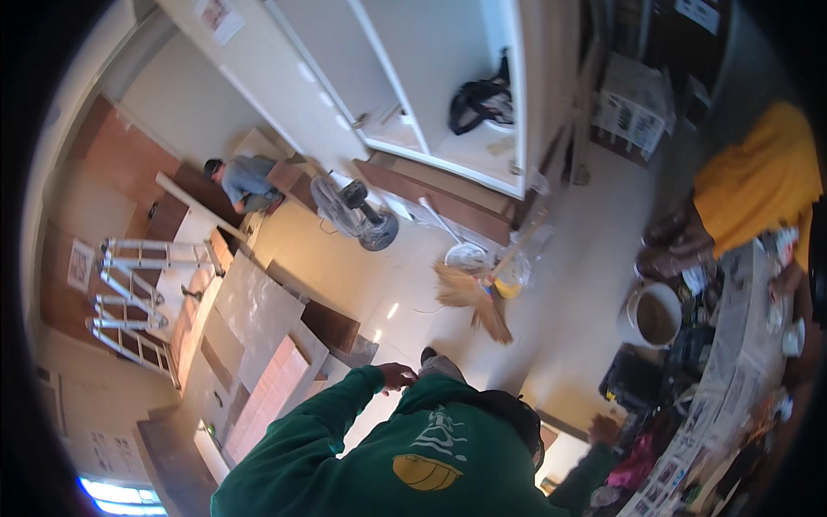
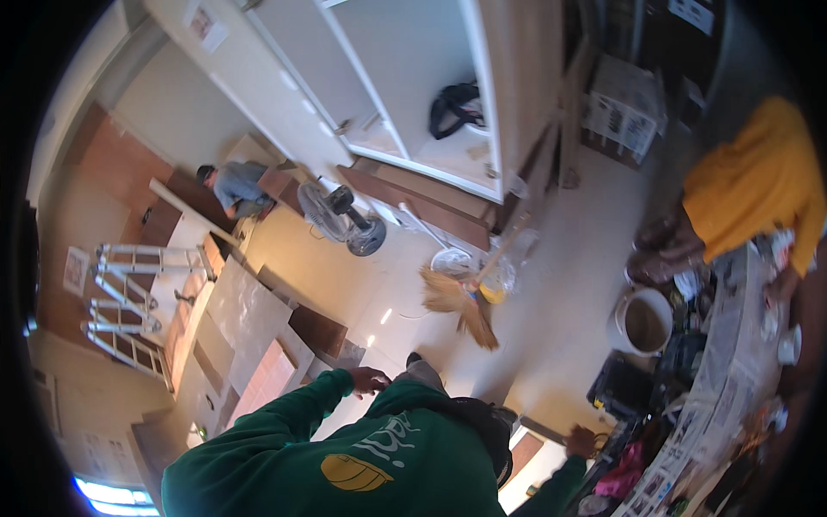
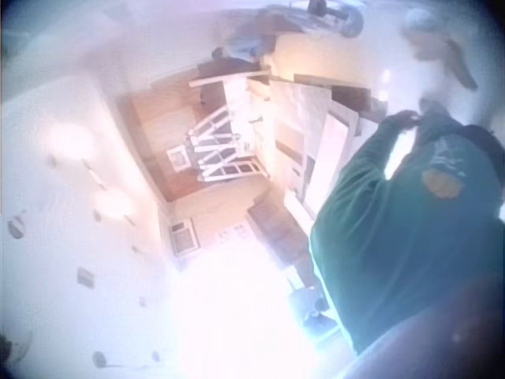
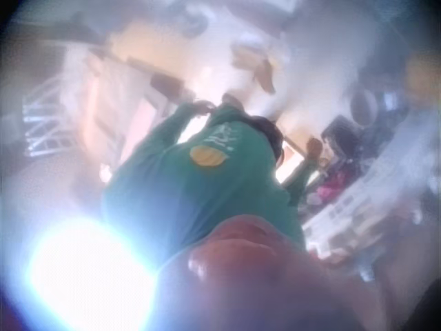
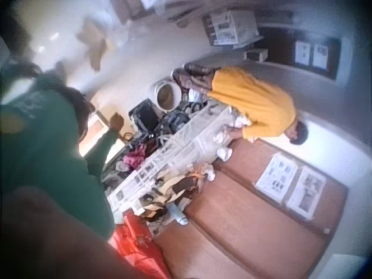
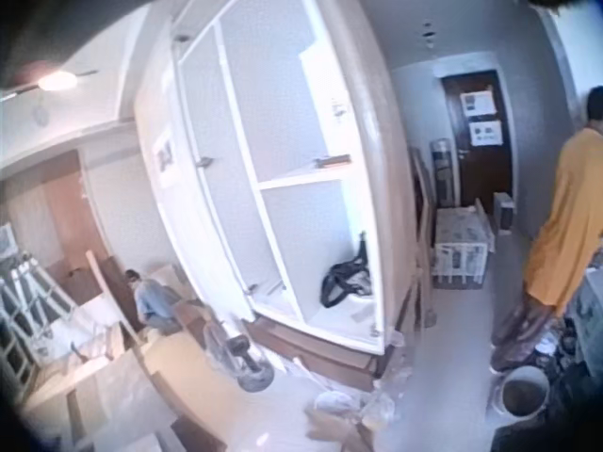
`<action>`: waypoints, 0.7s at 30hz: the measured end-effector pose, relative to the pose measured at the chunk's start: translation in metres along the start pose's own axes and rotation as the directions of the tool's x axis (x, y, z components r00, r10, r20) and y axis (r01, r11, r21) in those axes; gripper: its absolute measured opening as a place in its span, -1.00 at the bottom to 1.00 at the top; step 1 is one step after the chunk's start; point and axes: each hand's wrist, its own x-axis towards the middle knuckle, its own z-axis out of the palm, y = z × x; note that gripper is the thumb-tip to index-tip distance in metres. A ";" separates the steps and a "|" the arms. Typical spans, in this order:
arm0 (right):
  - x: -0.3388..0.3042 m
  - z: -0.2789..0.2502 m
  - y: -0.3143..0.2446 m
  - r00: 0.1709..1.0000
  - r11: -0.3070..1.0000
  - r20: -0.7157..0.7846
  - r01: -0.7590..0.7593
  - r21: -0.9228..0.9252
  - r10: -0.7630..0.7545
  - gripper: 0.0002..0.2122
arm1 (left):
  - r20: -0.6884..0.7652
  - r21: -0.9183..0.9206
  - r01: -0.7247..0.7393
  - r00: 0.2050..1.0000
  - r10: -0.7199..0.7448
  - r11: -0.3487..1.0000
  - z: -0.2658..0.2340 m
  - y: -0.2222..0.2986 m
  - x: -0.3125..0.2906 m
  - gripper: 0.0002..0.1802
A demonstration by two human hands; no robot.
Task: The person sweeps debris from the floor, then moves into a bathroom to measure and mark a wooden panel placed under a sink using a metal ruler. The person marks the wood with a pencil while another person works nearby.
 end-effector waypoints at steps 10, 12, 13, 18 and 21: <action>0.272 -0.163 -0.407 0.929 0.802 -0.238 0.366 0.472 -0.284 -0.71 | -0.729 -0.379 -0.463 0.683 0.050 0.801 0.005 -0.298 0.027 -0.70; 0.284 -0.206 -0.476 0.988 0.523 0.053 0.030 0.852 -0.143 -0.69 | -0.673 -0.611 -0.258 0.668 -0.319 0.749 0.028 -0.334 -0.020 -0.68; 0.310 -0.213 -0.498 0.986 0.513 0.118 -0.042 0.858 -0.118 -0.71 | -0.634 -0.701 -0.254 0.651 -0.419 0.666 0.039 -0.352 -0.041 -0.66; 0.459 -0.208 -0.523 0.918 0.827 0.054 0.328 0.457 -0.394 -0.89 | -0.484 -0.820 -0.072 0.618 -0.620 0.568 0.061 -0.369 -0.119 -0.67; 0.484 -0.215 -0.546 0.963 0.548 0.137 0.013 0.837 -0.232 -0.95 | -0.335 -0.890 0.024 0.643 -0.689 0.455 0.079 -0.349 -0.134 -0.66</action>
